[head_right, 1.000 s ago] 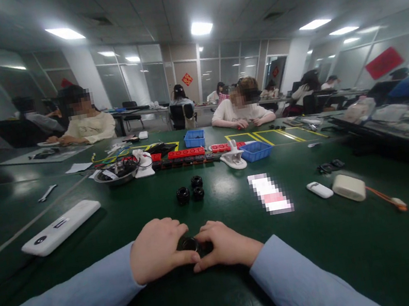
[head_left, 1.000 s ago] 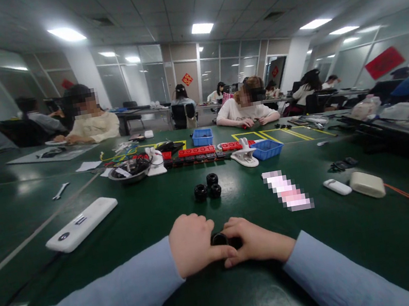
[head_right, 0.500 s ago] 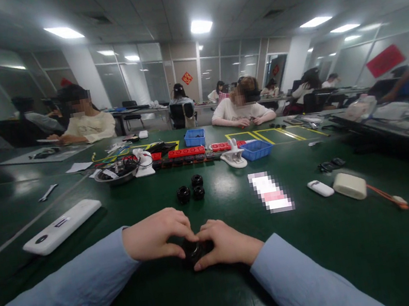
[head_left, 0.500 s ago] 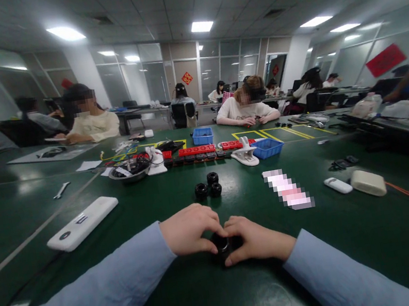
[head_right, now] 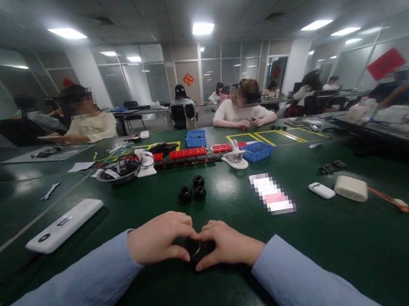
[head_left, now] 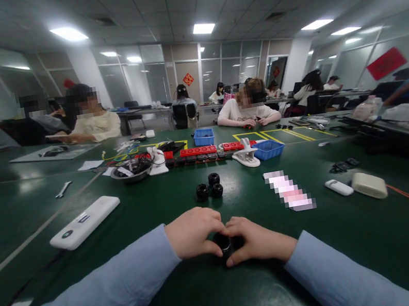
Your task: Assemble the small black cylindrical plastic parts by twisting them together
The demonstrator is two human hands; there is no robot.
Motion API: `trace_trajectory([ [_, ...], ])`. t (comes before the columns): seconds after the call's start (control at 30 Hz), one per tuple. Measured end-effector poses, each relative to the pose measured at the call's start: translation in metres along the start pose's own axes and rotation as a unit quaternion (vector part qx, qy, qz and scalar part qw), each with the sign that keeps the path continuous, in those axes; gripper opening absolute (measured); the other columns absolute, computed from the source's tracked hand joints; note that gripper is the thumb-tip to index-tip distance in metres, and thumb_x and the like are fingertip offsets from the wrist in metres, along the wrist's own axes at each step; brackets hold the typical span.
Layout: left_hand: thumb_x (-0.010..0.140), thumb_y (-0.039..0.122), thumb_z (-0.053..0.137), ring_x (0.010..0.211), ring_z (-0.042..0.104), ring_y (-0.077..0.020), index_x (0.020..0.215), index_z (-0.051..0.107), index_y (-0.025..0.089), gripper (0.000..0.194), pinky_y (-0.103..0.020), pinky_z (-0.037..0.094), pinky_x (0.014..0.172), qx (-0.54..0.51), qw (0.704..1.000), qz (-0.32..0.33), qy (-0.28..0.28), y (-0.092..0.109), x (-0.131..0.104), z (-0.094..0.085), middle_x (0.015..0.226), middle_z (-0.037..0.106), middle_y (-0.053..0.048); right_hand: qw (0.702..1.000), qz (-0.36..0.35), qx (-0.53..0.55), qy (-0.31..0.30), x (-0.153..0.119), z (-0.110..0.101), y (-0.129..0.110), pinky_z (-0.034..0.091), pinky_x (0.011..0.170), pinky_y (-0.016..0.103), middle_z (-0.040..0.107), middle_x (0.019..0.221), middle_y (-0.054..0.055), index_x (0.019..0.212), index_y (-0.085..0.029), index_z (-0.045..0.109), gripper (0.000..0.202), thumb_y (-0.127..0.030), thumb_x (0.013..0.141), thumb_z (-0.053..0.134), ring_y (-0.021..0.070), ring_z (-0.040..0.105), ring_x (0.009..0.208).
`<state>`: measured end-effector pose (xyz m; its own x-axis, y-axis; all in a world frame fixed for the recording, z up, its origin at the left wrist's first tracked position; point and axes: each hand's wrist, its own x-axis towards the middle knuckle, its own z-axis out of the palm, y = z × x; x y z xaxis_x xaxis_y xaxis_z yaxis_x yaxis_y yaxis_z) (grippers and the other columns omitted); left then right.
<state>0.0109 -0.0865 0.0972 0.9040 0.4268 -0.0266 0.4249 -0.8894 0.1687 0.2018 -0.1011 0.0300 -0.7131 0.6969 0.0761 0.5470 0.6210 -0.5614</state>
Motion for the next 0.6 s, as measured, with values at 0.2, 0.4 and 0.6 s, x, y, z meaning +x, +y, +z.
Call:
trace_trajectory([
  [0.2, 0.066, 0.041, 0.072, 0.08, 0.059, -0.0197, 0.089, 0.066, 0.018, 0.032, -0.03, 0.041, 0.071, 0.023, 0.995, -0.09, 0.036, 0.013, -0.001, 0.004, 0.083, 0.063, -0.003, 1.0, 0.0, -0.004, 0.004, 0.001, 0.003, 0.003, 0.036, 0.071, 0.028, 0.058, 0.079, 0.001, 0.089, -0.019, 0.066, 0.038, -0.043, 0.062, 0.075, 0.0172, 0.05, 0.079],
  [0.4, 0.064, 0.047, 0.072, 0.08, 0.06, -0.023, 0.083, 0.066, 0.015, 0.038, -0.033, 0.04, 0.071, 0.052, 0.987, -0.144, 0.048, 0.022, 0.001, 0.01, 0.08, 0.064, -0.005, 1.0, -0.003, -0.003, 0.008, 0.001, 0.004, 0.005, 0.035, 0.07, 0.027, 0.058, 0.079, 0.0, 0.085, -0.018, 0.065, 0.035, -0.045, 0.064, 0.073, 0.0159, 0.049, 0.076],
  [0.6, 0.065, 0.059, 0.064, 0.073, 0.06, -0.0247, 0.075, 0.064, 0.01, 0.05, -0.034, 0.039, 0.067, 0.106, 0.977, -0.178, 0.046, 0.03, 0.004, 0.013, 0.075, 0.064, -0.009, 1.0, -0.008, -0.005, 0.015, 0.002, 0.005, 0.007, 0.035, 0.068, 0.026, 0.056, 0.076, -0.001, 0.079, -0.016, 0.063, 0.036, -0.047, 0.063, 0.072, 0.015, 0.048, 0.074],
])
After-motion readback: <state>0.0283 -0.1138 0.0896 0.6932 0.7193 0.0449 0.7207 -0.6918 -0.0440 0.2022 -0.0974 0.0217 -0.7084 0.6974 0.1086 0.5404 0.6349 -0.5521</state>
